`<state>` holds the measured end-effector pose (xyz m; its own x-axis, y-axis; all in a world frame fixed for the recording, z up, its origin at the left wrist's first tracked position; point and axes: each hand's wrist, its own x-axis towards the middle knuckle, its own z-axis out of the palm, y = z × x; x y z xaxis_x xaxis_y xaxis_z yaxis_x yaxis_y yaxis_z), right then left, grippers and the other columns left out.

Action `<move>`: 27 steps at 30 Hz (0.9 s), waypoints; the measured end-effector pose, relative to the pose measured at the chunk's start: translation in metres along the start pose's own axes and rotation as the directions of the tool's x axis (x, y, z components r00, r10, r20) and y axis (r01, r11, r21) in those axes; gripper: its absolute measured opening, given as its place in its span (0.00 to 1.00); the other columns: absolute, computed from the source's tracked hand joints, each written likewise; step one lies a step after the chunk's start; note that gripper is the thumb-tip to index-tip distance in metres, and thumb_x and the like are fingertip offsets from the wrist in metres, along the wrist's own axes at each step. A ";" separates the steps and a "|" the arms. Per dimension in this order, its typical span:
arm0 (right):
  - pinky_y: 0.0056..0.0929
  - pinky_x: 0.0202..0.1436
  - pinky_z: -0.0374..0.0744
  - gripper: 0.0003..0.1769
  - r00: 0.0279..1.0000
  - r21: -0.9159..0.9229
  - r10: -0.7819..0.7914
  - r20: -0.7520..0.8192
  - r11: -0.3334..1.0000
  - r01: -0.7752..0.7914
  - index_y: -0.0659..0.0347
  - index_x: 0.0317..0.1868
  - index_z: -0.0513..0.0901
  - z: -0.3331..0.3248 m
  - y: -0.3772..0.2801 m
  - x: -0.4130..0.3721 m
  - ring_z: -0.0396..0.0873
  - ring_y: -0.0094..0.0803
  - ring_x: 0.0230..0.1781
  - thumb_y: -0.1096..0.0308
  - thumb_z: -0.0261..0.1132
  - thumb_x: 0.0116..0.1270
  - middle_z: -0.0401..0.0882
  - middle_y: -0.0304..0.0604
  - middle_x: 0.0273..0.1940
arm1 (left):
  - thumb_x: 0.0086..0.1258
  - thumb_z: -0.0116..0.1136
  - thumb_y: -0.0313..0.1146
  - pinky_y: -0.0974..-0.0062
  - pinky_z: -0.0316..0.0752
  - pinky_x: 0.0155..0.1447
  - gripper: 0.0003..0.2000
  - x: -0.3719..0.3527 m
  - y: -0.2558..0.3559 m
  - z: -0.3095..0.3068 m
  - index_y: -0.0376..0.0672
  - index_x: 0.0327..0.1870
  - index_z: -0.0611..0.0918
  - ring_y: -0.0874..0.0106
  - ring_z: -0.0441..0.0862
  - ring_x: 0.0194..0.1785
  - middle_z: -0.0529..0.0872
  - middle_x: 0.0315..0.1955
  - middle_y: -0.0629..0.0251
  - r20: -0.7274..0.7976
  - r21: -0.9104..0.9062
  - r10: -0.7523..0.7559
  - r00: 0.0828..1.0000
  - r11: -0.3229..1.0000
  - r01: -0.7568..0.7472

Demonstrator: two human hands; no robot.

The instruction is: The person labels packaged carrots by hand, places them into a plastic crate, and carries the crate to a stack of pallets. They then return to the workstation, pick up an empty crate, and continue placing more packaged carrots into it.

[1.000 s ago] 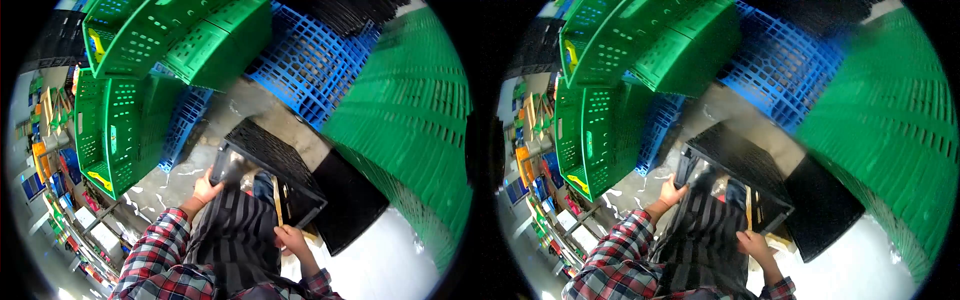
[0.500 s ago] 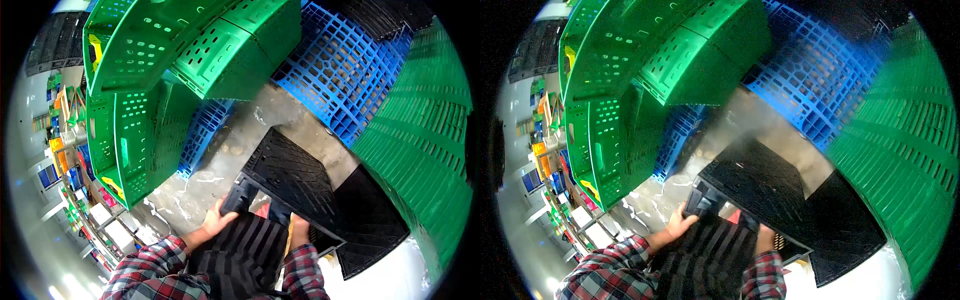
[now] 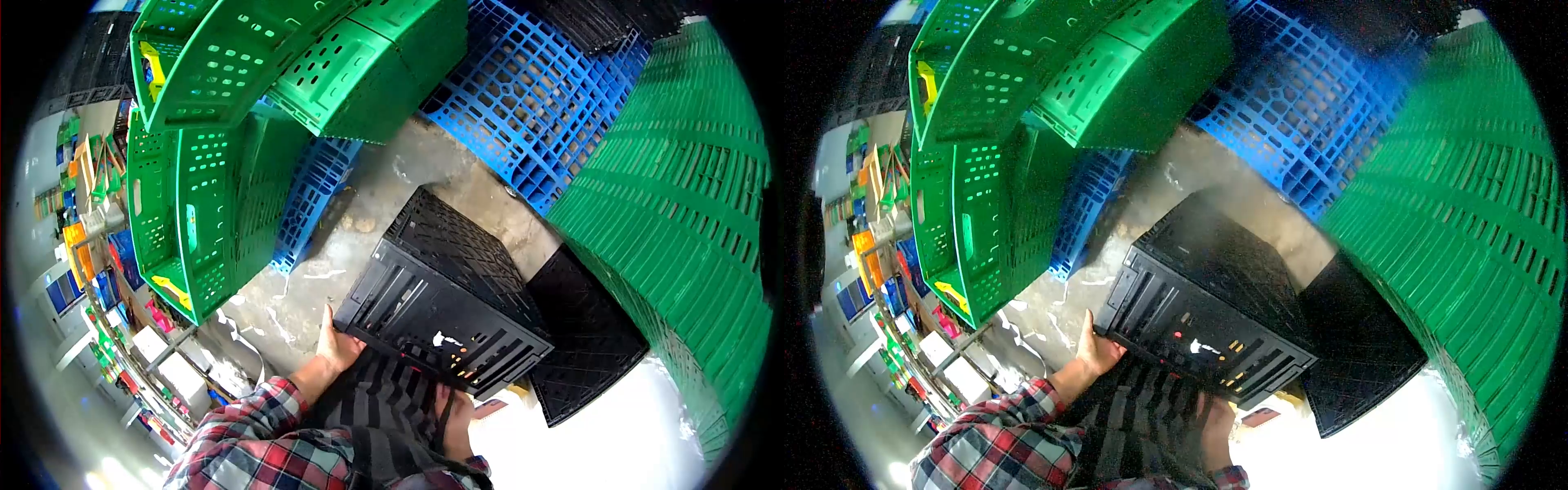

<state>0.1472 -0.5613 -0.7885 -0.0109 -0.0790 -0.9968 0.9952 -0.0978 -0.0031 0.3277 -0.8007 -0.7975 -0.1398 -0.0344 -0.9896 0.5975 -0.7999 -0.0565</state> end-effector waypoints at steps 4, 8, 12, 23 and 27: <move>0.34 0.50 0.76 0.14 1.000 0.021 -0.031 0.000 0.999 0.031 0.69 0.43 0.74 -0.008 0.001 0.018 0.76 0.41 0.41 0.73 0.54 0.56 0.78 0.49 0.40 | 0.57 0.43 0.73 0.70 0.63 0.58 0.44 0.002 -0.002 -0.007 0.46 0.66 0.66 0.66 0.69 0.59 0.71 0.61 0.63 0.056 0.071 0.015 0.998 0.997 -0.019; 0.33 0.43 0.81 0.13 0.998 -0.170 -0.036 0.056 0.984 0.045 0.70 0.41 0.74 -0.053 0.002 0.051 0.80 0.42 0.37 0.72 0.56 0.56 0.80 0.51 0.38 | 0.57 0.42 0.74 0.69 0.62 0.61 0.45 0.001 -0.002 -0.006 0.46 0.67 0.63 0.65 0.68 0.61 0.69 0.63 0.63 0.052 0.081 0.015 0.999 0.997 -0.019; 0.34 0.48 0.77 0.16 0.984 -0.514 -0.143 0.102 0.840 0.175 0.70 0.46 0.72 -0.100 0.010 0.083 0.77 0.42 0.42 0.75 0.54 0.56 0.78 0.51 0.43 | 0.55 0.42 0.75 0.65 0.56 0.68 0.48 -0.010 -0.007 0.004 0.44 0.69 0.60 0.61 0.64 0.65 0.63 0.66 0.63 0.012 -0.005 -0.055 0.998 0.998 0.055; 0.36 0.63 0.67 0.21 0.998 0.115 -0.009 0.055 0.993 0.002 0.70 0.51 0.73 -0.006 0.008 -0.003 0.72 0.39 0.53 0.80 0.54 0.53 0.76 0.47 0.50 | 0.58 0.40 0.73 0.63 0.56 0.68 0.47 -0.003 -0.009 -0.002 0.40 0.68 0.59 0.62 0.63 0.65 0.67 0.64 0.60 -0.126 0.055 0.046 0.991 0.998 -0.039; 0.38 0.66 0.66 0.15 0.923 0.099 -0.006 0.384 0.994 -0.035 0.66 0.53 0.73 -0.020 0.041 -0.003 0.74 0.42 0.53 0.71 0.52 0.68 0.75 0.49 0.53 | 0.61 0.40 0.70 0.61 0.60 0.66 0.47 -0.008 -0.007 -0.019 0.39 0.71 0.51 0.60 0.66 0.63 0.67 0.62 0.56 0.046 0.098 -0.008 0.999 0.995 0.003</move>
<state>0.1904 -0.5453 -0.7876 -0.0535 -0.4530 -0.8899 0.9804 -0.1931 0.0394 0.3401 -0.7836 -0.7915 -0.1805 -0.0554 -0.9820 0.5170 -0.8547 -0.0468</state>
